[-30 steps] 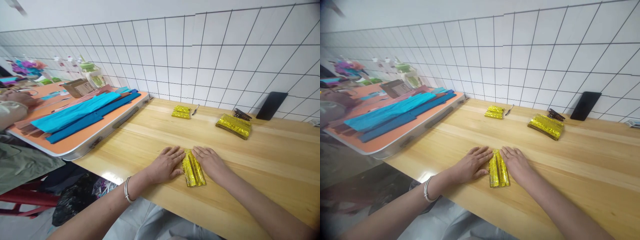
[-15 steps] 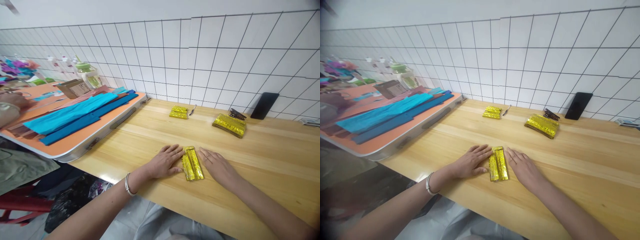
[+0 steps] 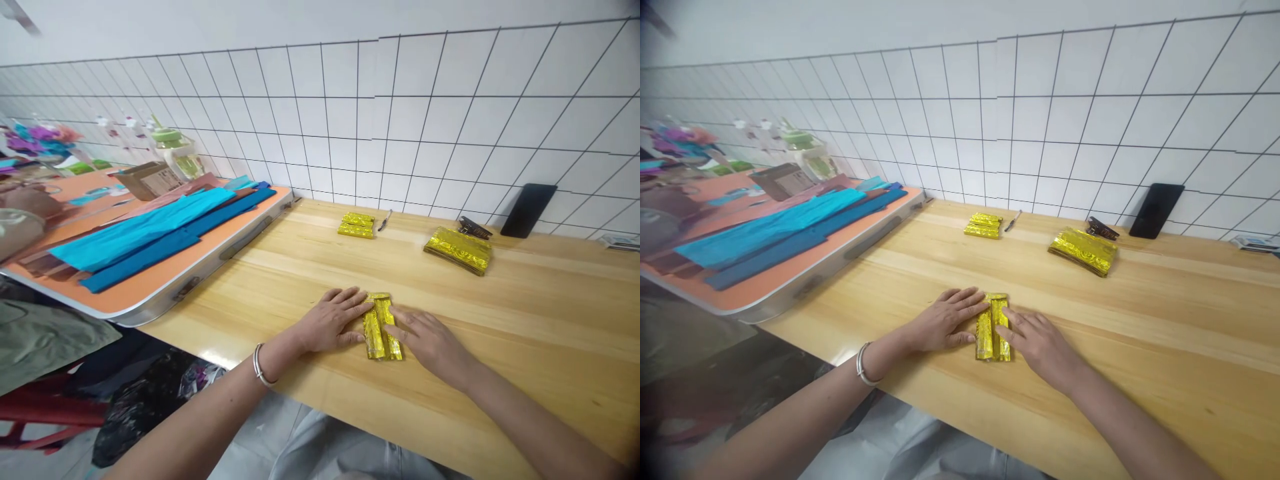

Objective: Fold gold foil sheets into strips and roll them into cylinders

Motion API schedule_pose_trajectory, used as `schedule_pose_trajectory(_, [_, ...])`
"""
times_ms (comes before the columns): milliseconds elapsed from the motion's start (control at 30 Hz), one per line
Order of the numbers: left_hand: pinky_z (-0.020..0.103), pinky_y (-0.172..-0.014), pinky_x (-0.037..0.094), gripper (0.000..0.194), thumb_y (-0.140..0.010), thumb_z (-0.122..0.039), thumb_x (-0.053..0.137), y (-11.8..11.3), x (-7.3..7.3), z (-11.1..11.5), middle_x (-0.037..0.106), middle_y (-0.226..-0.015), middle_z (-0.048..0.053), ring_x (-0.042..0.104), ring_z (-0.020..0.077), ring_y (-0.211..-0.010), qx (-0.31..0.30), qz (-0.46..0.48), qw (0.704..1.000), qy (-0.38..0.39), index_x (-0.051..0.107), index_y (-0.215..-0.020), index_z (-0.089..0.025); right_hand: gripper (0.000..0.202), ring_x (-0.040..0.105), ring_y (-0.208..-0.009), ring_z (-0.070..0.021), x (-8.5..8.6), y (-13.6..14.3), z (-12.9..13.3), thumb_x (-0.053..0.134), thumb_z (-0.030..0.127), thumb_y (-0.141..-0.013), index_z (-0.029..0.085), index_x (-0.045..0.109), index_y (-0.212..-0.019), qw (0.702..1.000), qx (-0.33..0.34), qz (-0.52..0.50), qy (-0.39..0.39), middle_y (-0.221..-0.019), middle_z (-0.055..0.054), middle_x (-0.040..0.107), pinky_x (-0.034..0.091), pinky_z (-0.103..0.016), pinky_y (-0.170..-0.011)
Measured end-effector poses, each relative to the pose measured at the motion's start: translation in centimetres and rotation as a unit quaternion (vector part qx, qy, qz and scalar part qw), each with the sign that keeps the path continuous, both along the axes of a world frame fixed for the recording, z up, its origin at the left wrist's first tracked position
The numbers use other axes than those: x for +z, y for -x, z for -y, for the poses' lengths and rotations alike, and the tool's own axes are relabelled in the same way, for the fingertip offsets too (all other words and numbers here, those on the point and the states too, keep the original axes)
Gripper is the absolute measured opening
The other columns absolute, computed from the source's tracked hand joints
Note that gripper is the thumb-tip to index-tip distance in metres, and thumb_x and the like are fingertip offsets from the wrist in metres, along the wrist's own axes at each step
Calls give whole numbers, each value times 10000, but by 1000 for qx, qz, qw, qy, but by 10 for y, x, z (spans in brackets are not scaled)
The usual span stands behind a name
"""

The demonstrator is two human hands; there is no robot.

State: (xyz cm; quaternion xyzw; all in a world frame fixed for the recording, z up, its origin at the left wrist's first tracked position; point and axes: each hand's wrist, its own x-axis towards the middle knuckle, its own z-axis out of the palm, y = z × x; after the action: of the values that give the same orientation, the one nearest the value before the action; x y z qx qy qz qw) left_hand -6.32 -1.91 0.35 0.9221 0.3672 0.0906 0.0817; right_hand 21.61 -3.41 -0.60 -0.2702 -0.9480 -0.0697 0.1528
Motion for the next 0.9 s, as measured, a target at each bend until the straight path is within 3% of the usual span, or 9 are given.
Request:
schedule_pose_trajectory(133, [451,-1070,169,664,-847,-620,377,0,-1,0,270,-1477,64,220,291,-1356,-1,-3,1000,-5,250,-1414,-299,287,503,-1145,-228,4,0,2,450,130,-895,231,595,-1121,999,33,-3,5,-1341,-114,482,450,-428,-908])
schedule_pose_trajectory(300, [454,-1071,171,656,-848,-596,406,1,-2,0,276,-1474,69,214,294,-1358,-3,6,1000,-11,267,-1411,-289,257,553,-1067,-206,-3,1,0,480,135,-880,221,622,-1076,998,29,-39,25,-1171,-78,619,464,-409,-896])
schedule_pose_trajectory(433, [454,-1066,192,642,-848,-570,436,2,-1,1,291,-1467,72,220,293,-1356,-6,29,999,-14,292,-1402,-278,249,556,-1057,-202,-6,2,-3,485,139,-879,220,629,-1066,998,25,-50,34,-1134,-66,641,464,-402,-901])
schedule_pose_trajectory(667, [410,-1028,259,410,-915,-392,422,-6,-3,16,445,-1380,47,312,239,-1315,-25,61,997,-29,449,-1306,-272,246,556,-1056,-200,-7,4,-2,470,149,-885,232,632,-1050,997,15,-66,49,-1136,-48,643,456,-414,-918])
schedule_pose_trajectory(900, [359,-912,333,275,-928,-282,425,-17,5,45,605,-1182,52,497,194,-1091,-34,84,994,-63,562,-1161,-234,249,569,-1044,-193,-6,5,0,472,136,-873,217,628,-1050,995,12,-80,53,-1110,-55,654,472,-394,-906])
